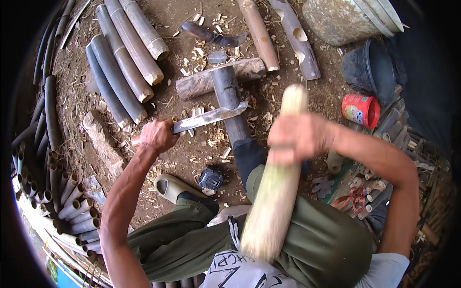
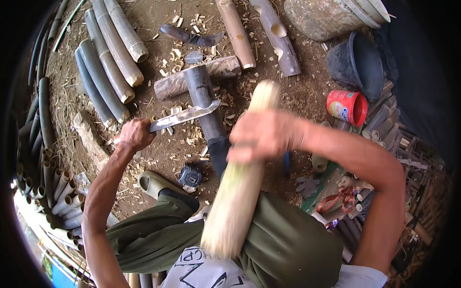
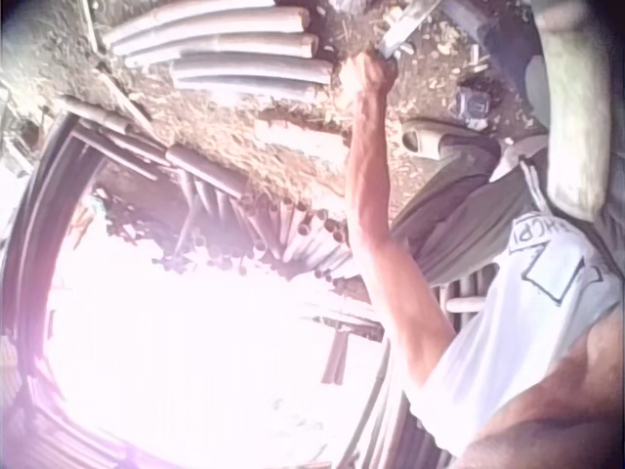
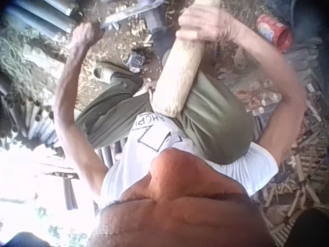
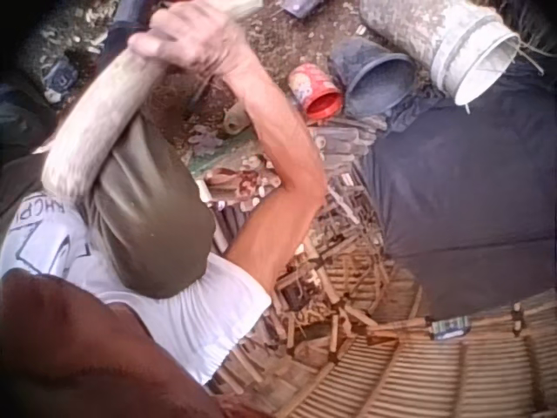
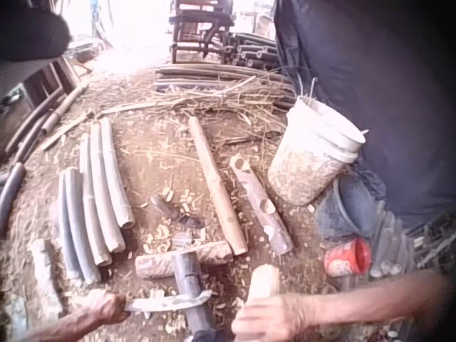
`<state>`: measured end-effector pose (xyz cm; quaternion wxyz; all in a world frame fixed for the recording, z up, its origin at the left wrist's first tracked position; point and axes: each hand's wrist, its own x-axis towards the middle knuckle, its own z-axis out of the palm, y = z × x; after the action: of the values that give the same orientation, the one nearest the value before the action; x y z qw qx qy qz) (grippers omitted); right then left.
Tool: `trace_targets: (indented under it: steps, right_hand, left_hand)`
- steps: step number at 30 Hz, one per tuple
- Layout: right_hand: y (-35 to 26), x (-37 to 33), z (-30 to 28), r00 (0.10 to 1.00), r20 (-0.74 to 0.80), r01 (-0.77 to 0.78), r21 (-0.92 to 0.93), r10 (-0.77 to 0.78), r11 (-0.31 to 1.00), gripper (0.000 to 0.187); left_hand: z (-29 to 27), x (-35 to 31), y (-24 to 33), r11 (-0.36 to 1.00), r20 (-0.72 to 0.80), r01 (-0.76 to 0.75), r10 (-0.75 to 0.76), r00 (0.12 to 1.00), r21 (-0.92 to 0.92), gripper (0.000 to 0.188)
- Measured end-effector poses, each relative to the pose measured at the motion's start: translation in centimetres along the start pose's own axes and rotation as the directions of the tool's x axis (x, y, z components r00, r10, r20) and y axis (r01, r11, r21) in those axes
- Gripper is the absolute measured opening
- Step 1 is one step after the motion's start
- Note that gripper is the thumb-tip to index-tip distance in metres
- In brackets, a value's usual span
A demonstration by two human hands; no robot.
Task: The person uses a knife and a mallet to carve a hole into a bamboo pole and fits another bamboo piece into it to create a joint.
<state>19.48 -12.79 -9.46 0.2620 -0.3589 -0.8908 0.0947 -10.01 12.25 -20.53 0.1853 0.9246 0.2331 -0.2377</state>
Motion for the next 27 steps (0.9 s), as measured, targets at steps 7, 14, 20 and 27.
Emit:
trace_targets:
  steps: [7,14,20,27]
  right_hand:
    - [-2.4,-0.3,-1.7,0.869,0.239,-0.412,-0.137,0.434,0.901,0.082]
    - [0.9,-4.6,-1.8,0.658,0.304,-0.541,-0.446,0.689,0.713,0.086]
    - [-6.9,-3.7,-1.9,0.720,0.180,-0.669,-0.077,0.670,0.740,0.086]
    - [-10.4,-4.3,-2.1,0.461,0.282,-0.886,0.196,0.841,0.420,0.084]
  left_hand:
    - [-0.2,0.0,-0.1,1.000,-0.080,0.002,-0.004,0.997,-0.020,0.022]
    - [1.1,-0.7,0.1,0.996,-0.013,0.089,-0.089,0.996,-0.016,0.029]
    - [4.8,-6.3,4.3,0.996,-0.305,0.039,-0.060,0.950,-0.074,0.049]
    - [2.4,-2.7,-2.4,0.955,-0.246,-0.169,0.108,0.963,-0.244,0.060]
